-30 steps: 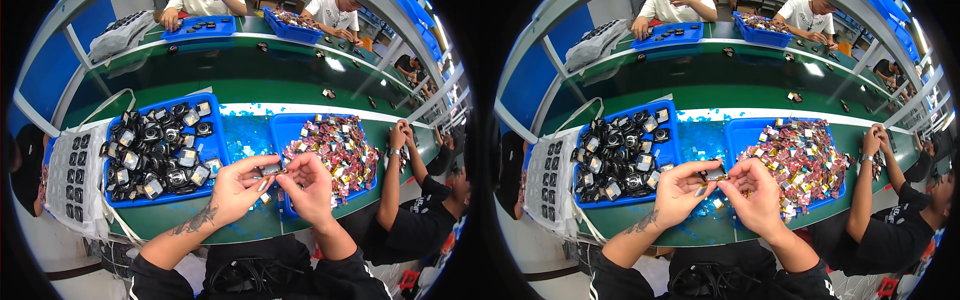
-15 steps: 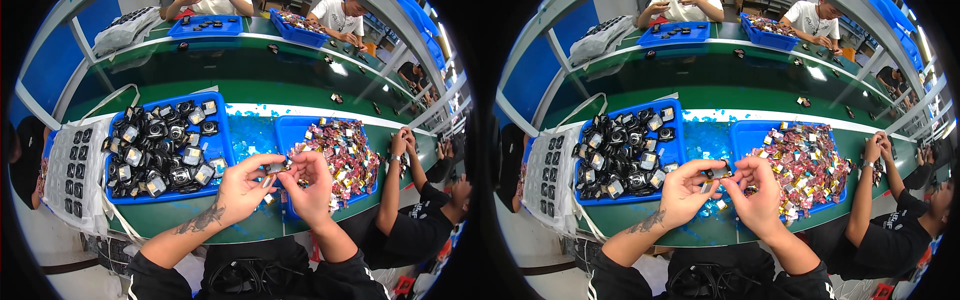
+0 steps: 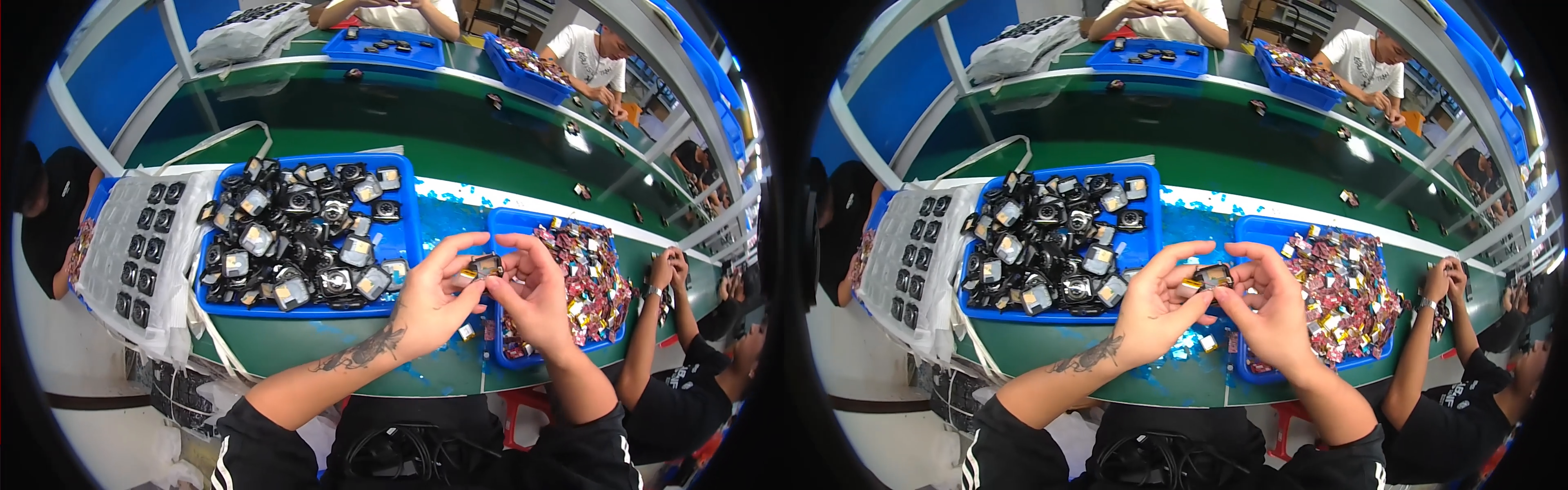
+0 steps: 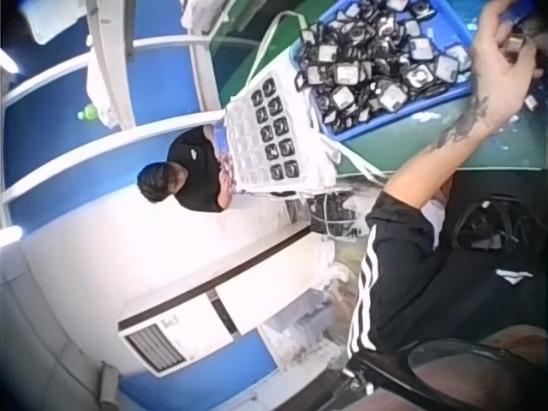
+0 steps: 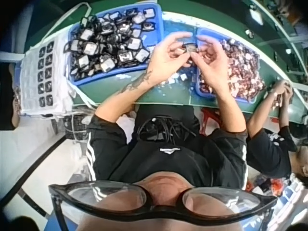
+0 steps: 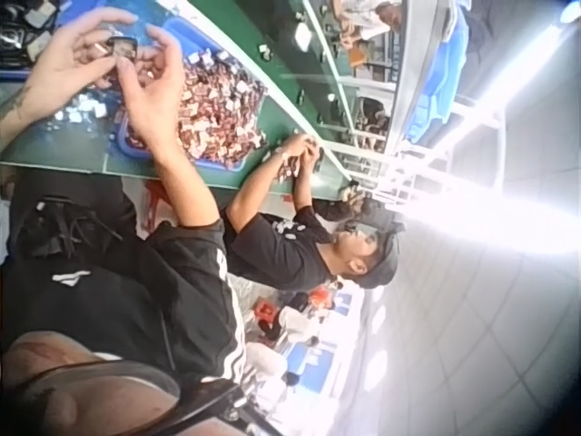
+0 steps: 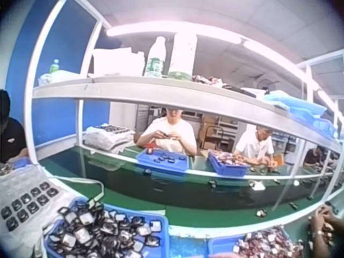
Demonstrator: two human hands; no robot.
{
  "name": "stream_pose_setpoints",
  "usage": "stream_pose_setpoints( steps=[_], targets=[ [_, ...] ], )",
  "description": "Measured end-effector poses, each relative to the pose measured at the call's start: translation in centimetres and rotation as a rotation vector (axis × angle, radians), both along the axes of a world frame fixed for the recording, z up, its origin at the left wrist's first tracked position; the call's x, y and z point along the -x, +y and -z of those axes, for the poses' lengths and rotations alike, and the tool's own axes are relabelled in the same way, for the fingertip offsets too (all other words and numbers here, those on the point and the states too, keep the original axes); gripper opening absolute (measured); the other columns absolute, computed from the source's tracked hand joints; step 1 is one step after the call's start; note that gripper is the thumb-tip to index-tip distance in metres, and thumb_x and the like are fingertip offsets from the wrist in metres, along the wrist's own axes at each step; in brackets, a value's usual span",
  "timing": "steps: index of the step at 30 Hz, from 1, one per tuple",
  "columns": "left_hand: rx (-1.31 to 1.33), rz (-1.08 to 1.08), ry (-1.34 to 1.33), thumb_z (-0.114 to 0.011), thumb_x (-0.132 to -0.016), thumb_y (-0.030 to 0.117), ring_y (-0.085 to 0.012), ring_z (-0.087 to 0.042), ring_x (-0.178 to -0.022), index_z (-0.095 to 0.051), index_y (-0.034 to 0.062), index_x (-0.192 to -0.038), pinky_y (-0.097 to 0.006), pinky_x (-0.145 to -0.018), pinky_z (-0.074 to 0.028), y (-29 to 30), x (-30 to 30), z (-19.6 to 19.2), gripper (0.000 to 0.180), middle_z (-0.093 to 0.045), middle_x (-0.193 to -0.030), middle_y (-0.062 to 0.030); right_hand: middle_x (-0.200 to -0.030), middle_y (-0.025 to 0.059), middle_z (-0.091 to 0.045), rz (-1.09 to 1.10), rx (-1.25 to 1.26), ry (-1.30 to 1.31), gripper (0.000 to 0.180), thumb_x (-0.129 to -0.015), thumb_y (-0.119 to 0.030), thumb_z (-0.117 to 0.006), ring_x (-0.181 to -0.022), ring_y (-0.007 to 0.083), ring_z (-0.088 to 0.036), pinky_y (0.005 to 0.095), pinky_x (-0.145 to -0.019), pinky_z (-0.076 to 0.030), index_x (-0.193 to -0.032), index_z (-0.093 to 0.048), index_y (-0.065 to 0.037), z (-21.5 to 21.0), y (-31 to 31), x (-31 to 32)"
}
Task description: The recorder is assembling small electronic components at a factory workstation.
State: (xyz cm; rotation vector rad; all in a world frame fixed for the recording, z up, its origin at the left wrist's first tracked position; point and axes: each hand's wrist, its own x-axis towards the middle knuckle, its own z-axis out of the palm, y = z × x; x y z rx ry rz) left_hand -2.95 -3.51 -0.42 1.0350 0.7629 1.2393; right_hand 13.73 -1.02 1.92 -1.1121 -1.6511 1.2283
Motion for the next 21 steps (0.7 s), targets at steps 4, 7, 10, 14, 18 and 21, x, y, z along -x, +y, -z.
stream_pose_setpoints(
  steps=[4, 7, 10, 14, 18, 21],
  targets=[
    [-0.619, -0.342, 1.142, -0.073, -0.081, 0.02, -0.0304, -0.066, -0.093, -0.051, 0.0076, -0.13, -0.039, -0.076, -0.054, 1.3, 3.9, -2.4, 0.055, -0.063, -0.11, -0.018, -0.08, 0.0042, -0.064, -0.137, 0.022, -0.169, 0.047, -0.082, 0.004, -0.066, -0.081, 0.0111, -0.065, 0.0253, -0.072, -0.049, -0.126, -0.048, 0.0, -1.3, 5.9, -0.6],
    [-0.654, -0.602, 1.669, -0.074, -0.078, 0.024, -0.0322, -0.064, -0.083, -0.061, 0.0044, -0.094, -0.042, -0.074, -0.051, 2.1, 9.7, 0.6, 0.029, -0.066, -0.087, -0.0116, -0.084, 0.0085, -0.069, -0.006, 0.034, -0.318, 0.044, -0.079, -0.002, -0.072, -0.075, 0.0131, -0.064, 0.0277, -0.065, -0.049, -0.119, -0.052, 0.003, 0.4, 14.9, -1.3],
    [-0.604, -0.538, 1.766, -0.077, -0.076, 0.029, -0.0318, -0.064, -0.089, -0.058, 0.0038, -0.099, -0.045, -0.082, -0.049, 0.9, 10.8, 2.5, 0.039, -0.068, -0.09, -0.0111, -0.085, 0.0089, -0.067, 0.188, 0.183, -0.323, 0.058, -0.063, -0.008, -0.087, -0.074, 0.0165, -0.063, 0.0307, -0.063, -0.05, -0.114, -0.059, 0.0, 3.7, 21.2, -1.1],
    [-0.474, -0.41, 1.79, -0.08, -0.072, 0.027, -0.0344, -0.06, -0.101, -0.05, 0.0066, -0.127, -0.049, -0.092, -0.042, 1.7, 10.2, 3.5, 0.066, -0.065, -0.096, -0.0084, -0.088, 0.0105, -0.069, 0.18, 0.097, -0.429, 0.048, -0.066, -0.012, -0.086, -0.079, 0.0173, -0.066, 0.0303, -0.068, -0.052, -0.107, -0.063, -0.001, 8.5, 25.0, -2.9],
    [-0.556, -0.441, 1.709, -0.08, -0.069, 0.018, -0.0323, -0.065, -0.086, -0.053, 0.0082, -0.11, -0.043, -0.074, -0.052, 2.5, 10.1, 3.0, 0.049, -0.068, -0.086, -0.0107, -0.079, 0.0086, -0.069, 0.311, -0.339, -0.676, 0.034, -0.075, -0.019, -0.079, -0.071, 0.0171, -0.065, 0.0293, -0.065, -0.051, -0.1, -0.066, -0.001, 5.4, 22.4, -4.3],
    [-0.725, -0.582, 1.749, -0.075, -0.069, 0.01, -0.0325, -0.065, -0.082, -0.058, 0.0065, -0.103, -0.043, -0.072, -0.052, 2.8, 10.5, 3.3, 0.038, -0.067, -0.083, -0.0112, -0.08, 0.012, -0.067, 0.274, -0.476, -0.398, 0.017, -0.085, -0.015, -0.069, -0.068, 0.0202, -0.065, 0.0304, -0.064, -0.051, -0.092, -0.067, 0.0, -1.1, 17.2, -1.1]
  ],
)
